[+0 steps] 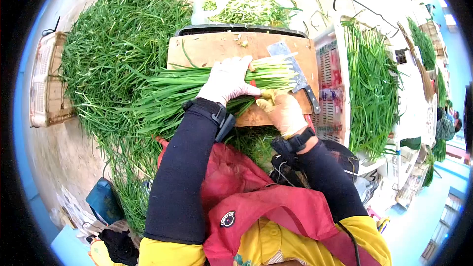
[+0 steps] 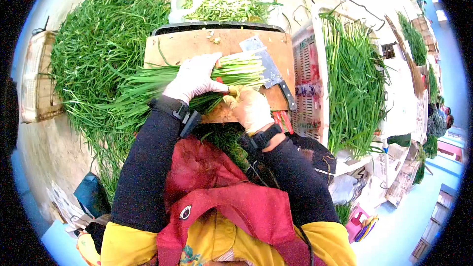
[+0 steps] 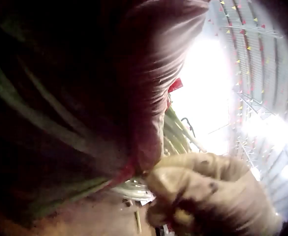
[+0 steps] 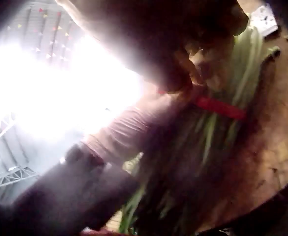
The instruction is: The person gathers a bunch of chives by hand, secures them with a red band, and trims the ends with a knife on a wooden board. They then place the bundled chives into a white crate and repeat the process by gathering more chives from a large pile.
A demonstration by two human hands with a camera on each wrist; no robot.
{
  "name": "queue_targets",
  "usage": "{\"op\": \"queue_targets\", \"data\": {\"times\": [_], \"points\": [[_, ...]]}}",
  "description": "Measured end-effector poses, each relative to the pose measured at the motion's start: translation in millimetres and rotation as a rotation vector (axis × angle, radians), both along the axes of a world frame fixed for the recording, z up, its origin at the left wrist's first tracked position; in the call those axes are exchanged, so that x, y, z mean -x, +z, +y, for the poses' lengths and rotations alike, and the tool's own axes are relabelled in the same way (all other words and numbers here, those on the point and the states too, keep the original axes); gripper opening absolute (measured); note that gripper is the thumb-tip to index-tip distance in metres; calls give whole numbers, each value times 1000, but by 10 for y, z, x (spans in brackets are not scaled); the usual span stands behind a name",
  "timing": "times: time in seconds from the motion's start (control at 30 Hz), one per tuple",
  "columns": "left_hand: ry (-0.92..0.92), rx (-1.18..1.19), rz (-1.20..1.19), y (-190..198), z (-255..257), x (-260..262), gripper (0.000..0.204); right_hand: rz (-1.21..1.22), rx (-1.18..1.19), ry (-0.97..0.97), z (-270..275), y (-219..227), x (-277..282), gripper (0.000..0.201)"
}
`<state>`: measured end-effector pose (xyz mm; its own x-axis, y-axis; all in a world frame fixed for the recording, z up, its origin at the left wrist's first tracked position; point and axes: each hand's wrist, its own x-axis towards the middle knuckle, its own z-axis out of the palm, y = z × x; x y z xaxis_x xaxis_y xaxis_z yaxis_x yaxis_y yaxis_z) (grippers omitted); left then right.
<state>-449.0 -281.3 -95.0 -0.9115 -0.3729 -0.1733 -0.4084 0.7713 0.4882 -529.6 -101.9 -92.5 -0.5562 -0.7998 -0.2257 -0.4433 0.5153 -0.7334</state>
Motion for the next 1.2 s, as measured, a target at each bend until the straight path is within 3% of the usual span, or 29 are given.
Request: {"op": "queue_targets", "data": {"times": [0.1, 0.2, 0.23, 0.27, 0.43, 0.6, 0.7, 0.8, 0.87, 0.97, 1.0, 1.07, 1.1, 1.13, 1.2], "points": [[-46, -102, -12, 35, -68, -22, 104, 36, 2, -29, -18, -82, -68, 26], [-98, -117, 2, 11, -124, -39, 108, 150, 68, -35, -55, -131, -128, 24], [-118, -133, -14, 21, -139, -30, 108, 152, 134, 47, -54, -172, -142, 22], [-119, -136, -14, 25, -131, -20, 108, 154, 200, 130, -48, -195, -149, 20], [-103, -99, -108, 12, -110, 6, 102, 125, 116, 194, -135, 135, -92, 13], [-121, -85, -225, 97, -97, 34, 88, 218, 254, 244, -324, -94, 65, 13], [-96, -283, -282, 60, -152, 67, 82, -331, 254, 28, -415, -220, 134, 19], [-71, -374, -143, 64, -138, 33, 68, -492, 209, -41, -418, -203, 220, 20], [-108, -239, -256, 196, -43, 66, 81, -412, 332, -29, -416, -390, 246, 20], [-14, 69, -47, 4, 201, -23, 76, -698, 306, -178, -411, -212, 202, 18], [5, 133, -15, -31, 239, -35, 69, -527, 301, -119, -420, -328, 197, 18], [-4, 120, 144, -156, 211, -69, 64, -111, 515, 29, -490, -1106, 98, 15], [-13, 83, 127, -124, 219, -50, 61, -209, 468, 22, -485, -847, 89, 17], [17, 54, 302, -137, 249, -64, 56, -304, 418, 11, -483, -566, 87, 19], [138, -132, 234, 26, 331, -19, 49, -214, 538, -74, -459, -410, 23, 23]]}}
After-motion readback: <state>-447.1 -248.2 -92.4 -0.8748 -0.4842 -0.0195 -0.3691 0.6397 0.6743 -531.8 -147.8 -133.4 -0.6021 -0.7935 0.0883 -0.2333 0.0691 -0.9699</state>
